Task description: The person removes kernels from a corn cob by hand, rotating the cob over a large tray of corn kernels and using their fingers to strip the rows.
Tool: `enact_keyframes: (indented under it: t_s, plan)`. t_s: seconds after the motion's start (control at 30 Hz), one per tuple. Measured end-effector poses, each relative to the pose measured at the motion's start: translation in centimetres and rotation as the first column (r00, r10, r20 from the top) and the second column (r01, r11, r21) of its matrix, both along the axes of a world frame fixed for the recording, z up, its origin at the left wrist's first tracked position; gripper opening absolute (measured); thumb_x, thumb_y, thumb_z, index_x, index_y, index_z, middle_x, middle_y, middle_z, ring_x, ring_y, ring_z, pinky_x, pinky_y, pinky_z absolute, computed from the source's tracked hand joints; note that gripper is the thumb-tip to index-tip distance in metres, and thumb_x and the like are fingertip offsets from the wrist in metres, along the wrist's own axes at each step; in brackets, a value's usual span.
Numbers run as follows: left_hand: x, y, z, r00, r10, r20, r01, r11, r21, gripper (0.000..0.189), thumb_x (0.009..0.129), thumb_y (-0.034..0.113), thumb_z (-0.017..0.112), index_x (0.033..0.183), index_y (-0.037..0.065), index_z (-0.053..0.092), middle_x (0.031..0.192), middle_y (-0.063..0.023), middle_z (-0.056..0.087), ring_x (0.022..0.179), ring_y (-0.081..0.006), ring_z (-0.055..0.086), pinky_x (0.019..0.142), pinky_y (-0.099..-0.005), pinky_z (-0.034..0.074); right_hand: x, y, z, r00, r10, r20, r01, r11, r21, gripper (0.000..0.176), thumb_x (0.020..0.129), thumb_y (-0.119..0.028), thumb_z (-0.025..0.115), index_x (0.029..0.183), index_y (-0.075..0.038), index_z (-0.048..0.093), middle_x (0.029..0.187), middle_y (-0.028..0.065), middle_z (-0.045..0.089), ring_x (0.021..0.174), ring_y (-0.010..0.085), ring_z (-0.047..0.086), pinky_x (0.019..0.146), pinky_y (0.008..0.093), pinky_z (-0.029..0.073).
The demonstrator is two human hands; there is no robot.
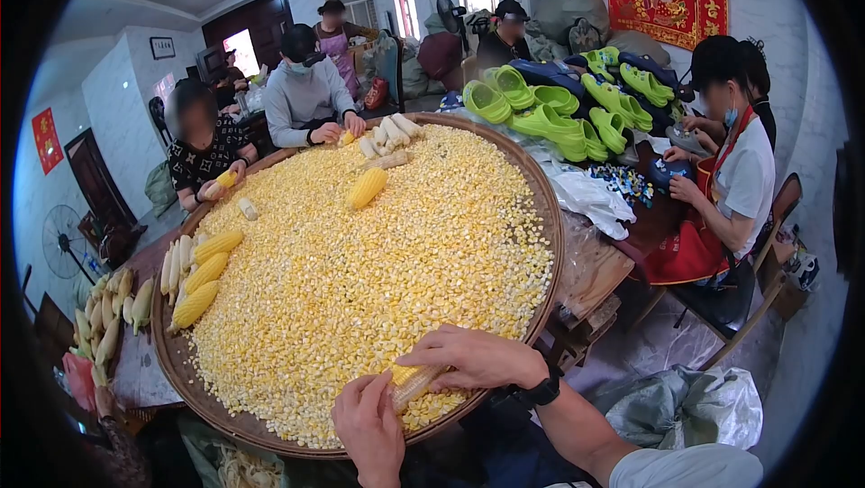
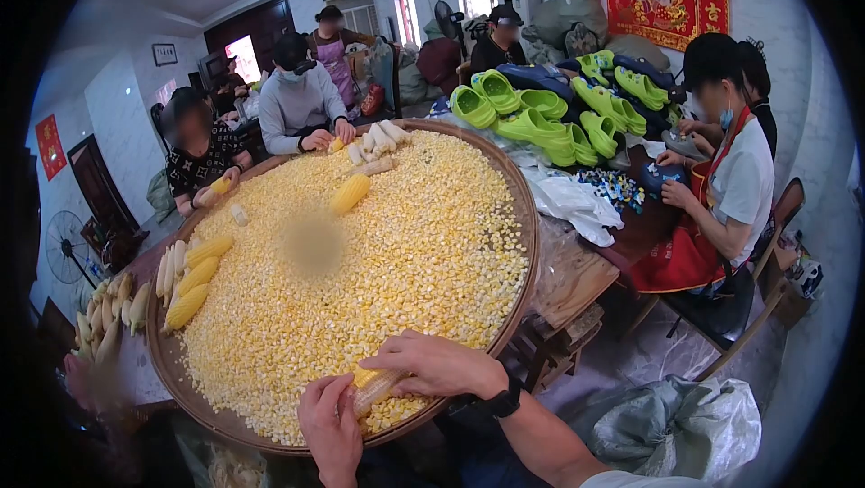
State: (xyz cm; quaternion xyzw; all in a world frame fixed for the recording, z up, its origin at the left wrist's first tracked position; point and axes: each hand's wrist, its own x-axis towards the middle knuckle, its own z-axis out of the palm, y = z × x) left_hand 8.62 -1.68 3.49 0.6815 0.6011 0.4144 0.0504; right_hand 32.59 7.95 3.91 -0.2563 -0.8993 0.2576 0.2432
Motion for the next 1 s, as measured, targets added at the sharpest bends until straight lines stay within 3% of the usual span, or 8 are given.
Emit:
enact_keyframes:
  t_s: [0.17, 0.33, 0.43, 0.63, 0.73, 0.83, 0.93, 1.0]
  plan:
    - [-0.3, 0.1, -0.4, 0.998, -0.066, 0.000, 0.066, 0.997, 0.027, 0.030, 0.098, 0.008, 0.080, 0.127, 0.010, 0.084, 0.130, -0.0135, 0.075, 0.125, -0.0391, 0.068, 0.109, -0.0514, 0.052, 0.0, -0.4, 0.3, 0.999, -0.028, -0.040, 0.029, 0.999, 0.023, 0.068, 0.098, -0.027, 0.086, 0.160, -0.012, 0.064, 0.123, 0.0178, 0.071, 0.117, 0.0423, 0.067, 0.103, 0.0499, 0.054]
    - [-0.1, 0.0, -0.3, 0.997, -0.077, -0.015, 0.078, 0.996, 0.040, 0.032, 0.094, 0.008, 0.085, 0.126, 0.009, 0.084, 0.133, -0.0144, 0.075, 0.134, -0.0416, 0.067, 0.114, -0.0536, 0.052, 0.0, -0.5, 0.8, 0.999, -0.047, 0.009, 0.047, 0.999, -0.004, 0.068, 0.098, -0.032, 0.086, 0.159, -0.011, 0.065, 0.118, 0.0201, 0.072, 0.114, 0.0431, 0.068, 0.101, 0.0506, 0.054]
    - [0.0, -0.1, -0.2, 0.997, -0.078, 0.022, 0.077, 0.995, 0.064, 0.031, 0.091, -0.001, 0.085, 0.121, 0.002, 0.083, 0.130, -0.0186, 0.077, 0.132, -0.0421, 0.070, 0.111, -0.0493, 0.057, 0.0, -0.6, 0.9, 0.999, -0.051, 0.007, 0.052, 0.999, -0.010, 0.068, 0.098, -0.032, 0.086, 0.159, -0.010, 0.065, 0.117, 0.0202, 0.073, 0.114, 0.0432, 0.068, 0.101, 0.0509, 0.054]
    - [-0.1, -0.1, 0.0, 0.992, -0.075, 0.097, 0.071, 0.997, 0.036, 0.019, 0.088, -0.001, 0.087, 0.105, 0.000, 0.078, 0.128, -0.0194, 0.078, 0.131, -0.0420, 0.071, 0.111, -0.0496, 0.057, 0.3, -0.4, 0.7, 0.998, -0.046, 0.046, 0.046, 0.999, -0.003, 0.072, 0.100, -0.033, 0.085, 0.165, -0.016, 0.062, 0.121, 0.0177, 0.074, 0.113, 0.0400, 0.069, 0.100, 0.0487, 0.055]
    - [-0.1, -0.1, 0.2, 0.990, -0.083, 0.116, 0.081, 0.997, 0.018, 0.022, 0.087, 0.004, 0.088, 0.105, 0.006, 0.075, 0.128, -0.0164, 0.077, 0.129, -0.0442, 0.070, 0.110, -0.0539, 0.054, 0.3, -0.5, 0.9, 0.998, -0.063, 0.028, 0.064, 0.998, -0.007, 0.069, 0.096, -0.030, 0.088, 0.160, -0.013, 0.066, 0.119, 0.0187, 0.074, 0.113, 0.0419, 0.069, 0.101, 0.0498, 0.055]
    - [0.0, -0.2, 0.3, 0.992, -0.095, 0.079, 0.093, 0.995, 0.028, 0.025, 0.087, -0.001, 0.088, 0.106, 0.002, 0.072, 0.128, -0.0202, 0.077, 0.130, -0.0425, 0.071, 0.110, -0.0504, 0.056, 0.2, -0.6, 1.3, 0.997, -0.070, 0.007, 0.071, 0.997, -0.012, 0.067, 0.094, -0.029, 0.088, 0.156, -0.012, 0.069, 0.118, 0.0192, 0.074, 0.114, 0.0428, 0.069, 0.102, 0.0501, 0.055]
    - [0.5, -0.2, 0.9, 0.989, -0.040, 0.143, 0.041, 0.999, -0.006, 0.028, 0.087, 0.000, 0.089, 0.110, 0.002, 0.074, 0.130, -0.0197, 0.077, 0.130, -0.0420, 0.071, 0.111, -0.0502, 0.056, 0.0, -0.8, 1.0, 0.997, -0.075, -0.013, 0.075, 0.997, 0.009, 0.066, 0.096, -0.031, 0.087, 0.156, -0.012, 0.069, 0.118, 0.0191, 0.074, 0.114, 0.0425, 0.069, 0.102, 0.0502, 0.055]
    - [0.5, -0.2, 1.0, 0.996, -0.037, 0.083, 0.036, 0.999, 0.014, 0.027, 0.086, 0.001, 0.090, 0.110, 0.002, 0.076, 0.131, -0.0189, 0.077, 0.131, -0.0417, 0.071, 0.111, -0.0503, 0.056, 0.1, -1.0, 1.7, 0.996, -0.089, 0.013, 0.089, 0.996, -0.013, 0.066, 0.096, -0.032, 0.087, 0.156, -0.012, 0.069, 0.118, 0.0191, 0.074, 0.114, 0.0425, 0.069, 0.102, 0.0502, 0.055]
